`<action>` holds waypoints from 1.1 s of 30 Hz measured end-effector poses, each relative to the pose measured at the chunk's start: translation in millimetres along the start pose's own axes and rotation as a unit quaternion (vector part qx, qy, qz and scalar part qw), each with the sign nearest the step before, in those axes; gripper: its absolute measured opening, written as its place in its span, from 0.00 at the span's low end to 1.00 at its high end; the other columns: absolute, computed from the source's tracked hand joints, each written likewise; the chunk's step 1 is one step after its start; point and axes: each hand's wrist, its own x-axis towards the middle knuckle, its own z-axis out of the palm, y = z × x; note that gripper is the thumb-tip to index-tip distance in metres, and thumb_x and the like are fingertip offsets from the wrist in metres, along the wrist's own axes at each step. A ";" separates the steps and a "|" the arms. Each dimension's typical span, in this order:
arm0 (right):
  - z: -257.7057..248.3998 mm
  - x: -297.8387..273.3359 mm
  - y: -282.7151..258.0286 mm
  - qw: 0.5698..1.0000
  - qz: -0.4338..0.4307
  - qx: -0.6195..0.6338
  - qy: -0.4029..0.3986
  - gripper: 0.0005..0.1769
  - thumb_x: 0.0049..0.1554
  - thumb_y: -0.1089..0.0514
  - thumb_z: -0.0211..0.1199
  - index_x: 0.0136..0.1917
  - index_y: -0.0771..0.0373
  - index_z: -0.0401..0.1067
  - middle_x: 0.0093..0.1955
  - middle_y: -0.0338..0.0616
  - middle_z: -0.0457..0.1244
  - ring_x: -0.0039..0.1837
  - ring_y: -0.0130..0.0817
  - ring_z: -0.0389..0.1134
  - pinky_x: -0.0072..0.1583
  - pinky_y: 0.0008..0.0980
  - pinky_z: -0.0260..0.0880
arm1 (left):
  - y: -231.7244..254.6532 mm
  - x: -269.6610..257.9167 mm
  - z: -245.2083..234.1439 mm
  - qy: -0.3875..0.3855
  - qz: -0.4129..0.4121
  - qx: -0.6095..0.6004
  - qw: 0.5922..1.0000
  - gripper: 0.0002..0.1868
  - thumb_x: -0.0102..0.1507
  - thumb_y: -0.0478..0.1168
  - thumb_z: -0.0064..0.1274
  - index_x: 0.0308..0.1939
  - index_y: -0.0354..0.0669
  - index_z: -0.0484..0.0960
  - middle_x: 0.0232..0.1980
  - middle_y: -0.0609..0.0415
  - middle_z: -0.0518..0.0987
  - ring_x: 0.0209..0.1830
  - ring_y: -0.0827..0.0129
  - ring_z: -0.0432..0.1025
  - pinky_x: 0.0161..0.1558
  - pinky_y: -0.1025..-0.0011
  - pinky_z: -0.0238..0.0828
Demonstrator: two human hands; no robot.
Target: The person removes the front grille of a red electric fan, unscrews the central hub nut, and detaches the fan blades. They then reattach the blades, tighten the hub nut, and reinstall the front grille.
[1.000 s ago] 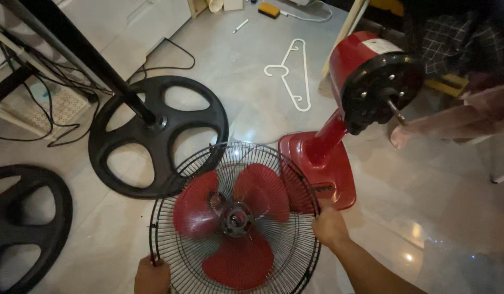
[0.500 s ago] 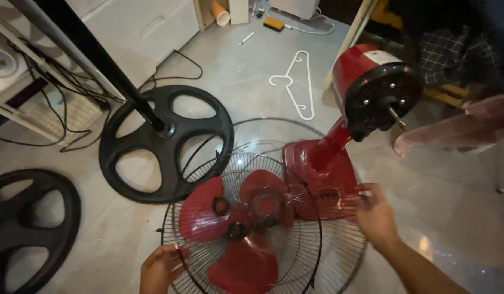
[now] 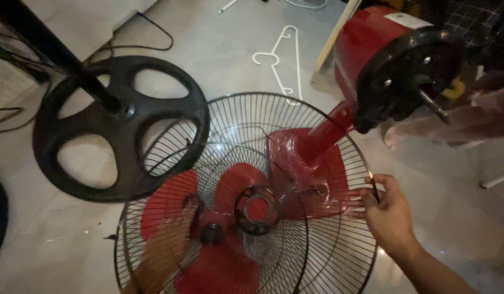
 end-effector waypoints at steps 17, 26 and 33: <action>6.0 -40.8 -77.2 0.994 -0.107 0.033 -0.007 0.15 0.62 0.69 0.50 0.62 0.63 0.57 0.47 0.53 0.68 0.43 0.38 0.72 0.44 0.38 0.75 | -71.0 -120.2 -57.2 0.356 -0.461 -0.416 0.698 0.15 0.65 0.34 0.57 0.54 0.30 0.81 0.45 0.40 0.82 0.42 0.59 0.77 0.43 0.62 0.75; -48.4 -107.4 -120.7 0.955 -0.287 0.038 0.066 0.14 0.62 0.68 0.54 0.61 0.67 0.61 0.49 0.49 0.68 0.48 0.32 0.71 0.51 0.33 0.74 | 41.8 -75.3 -206.2 0.413 -0.299 -0.556 0.656 0.10 0.63 0.34 0.59 0.46 0.29 0.81 0.39 0.41 0.82 0.34 0.63 0.75 0.36 0.66 0.72; -142.5 -95.6 -143.3 0.881 -0.408 -0.043 0.237 0.14 0.71 0.66 0.52 0.68 0.69 0.56 0.55 0.54 0.64 0.55 0.35 0.68 0.60 0.32 0.68 | 178.6 -82.4 -289.1 0.438 -0.184 -0.628 0.616 0.08 0.62 0.33 0.61 0.40 0.28 0.82 0.34 0.42 0.82 0.27 0.65 0.74 0.31 0.69 0.70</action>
